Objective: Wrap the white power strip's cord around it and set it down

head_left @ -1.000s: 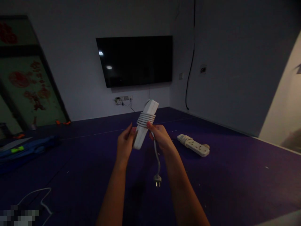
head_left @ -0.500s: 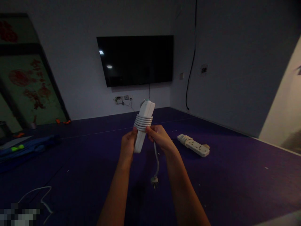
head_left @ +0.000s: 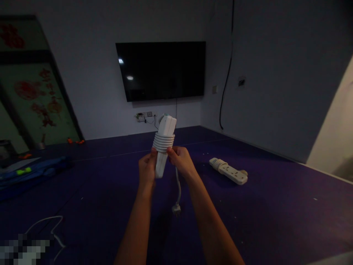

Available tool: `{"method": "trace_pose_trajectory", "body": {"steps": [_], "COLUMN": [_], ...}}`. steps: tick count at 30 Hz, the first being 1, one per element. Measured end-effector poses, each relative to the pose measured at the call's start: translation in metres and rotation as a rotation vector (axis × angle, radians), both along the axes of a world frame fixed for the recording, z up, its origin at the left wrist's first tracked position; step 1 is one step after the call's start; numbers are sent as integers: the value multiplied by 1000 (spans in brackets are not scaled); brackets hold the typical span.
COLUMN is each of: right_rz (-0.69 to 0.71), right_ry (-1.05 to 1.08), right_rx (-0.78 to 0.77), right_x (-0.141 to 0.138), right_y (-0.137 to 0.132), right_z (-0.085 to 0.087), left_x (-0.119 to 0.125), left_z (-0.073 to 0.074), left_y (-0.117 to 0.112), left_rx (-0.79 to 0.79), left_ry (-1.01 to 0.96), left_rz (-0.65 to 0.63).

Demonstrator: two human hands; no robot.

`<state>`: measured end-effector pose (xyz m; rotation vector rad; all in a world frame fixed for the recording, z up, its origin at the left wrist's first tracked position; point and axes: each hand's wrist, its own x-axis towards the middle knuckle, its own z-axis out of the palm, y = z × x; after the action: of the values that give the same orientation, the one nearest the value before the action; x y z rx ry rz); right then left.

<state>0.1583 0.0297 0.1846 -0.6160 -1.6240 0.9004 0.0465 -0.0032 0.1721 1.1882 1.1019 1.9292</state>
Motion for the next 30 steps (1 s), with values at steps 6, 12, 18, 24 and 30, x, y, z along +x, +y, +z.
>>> {"method": "trace_pose_trajectory", "body": {"steps": [6, 12, 18, 24, 30], "right_rz": [147, 180, 194, 257, 270], "right_ry": [166, 222, 192, 154, 115], "right_rx": [-127, -321, -457, -466, -356], "right_x": [-9, -9, 1, 13, 2], "right_y": [-8, -19, -15, -14, -21], "right_z": [2, 9, 8, 9, 9], "left_x": [-7, -13, -19, -33, -36], "left_z": [4, 0, -5, -9, -15], "left_y": [-3, 3, 11, 18, 24], "left_rx": [17, 22, 150, 163, 149], "left_ry": [-61, -136, -65, -94, -51], "left_rz": [-32, 68, 296, 363, 420]}}
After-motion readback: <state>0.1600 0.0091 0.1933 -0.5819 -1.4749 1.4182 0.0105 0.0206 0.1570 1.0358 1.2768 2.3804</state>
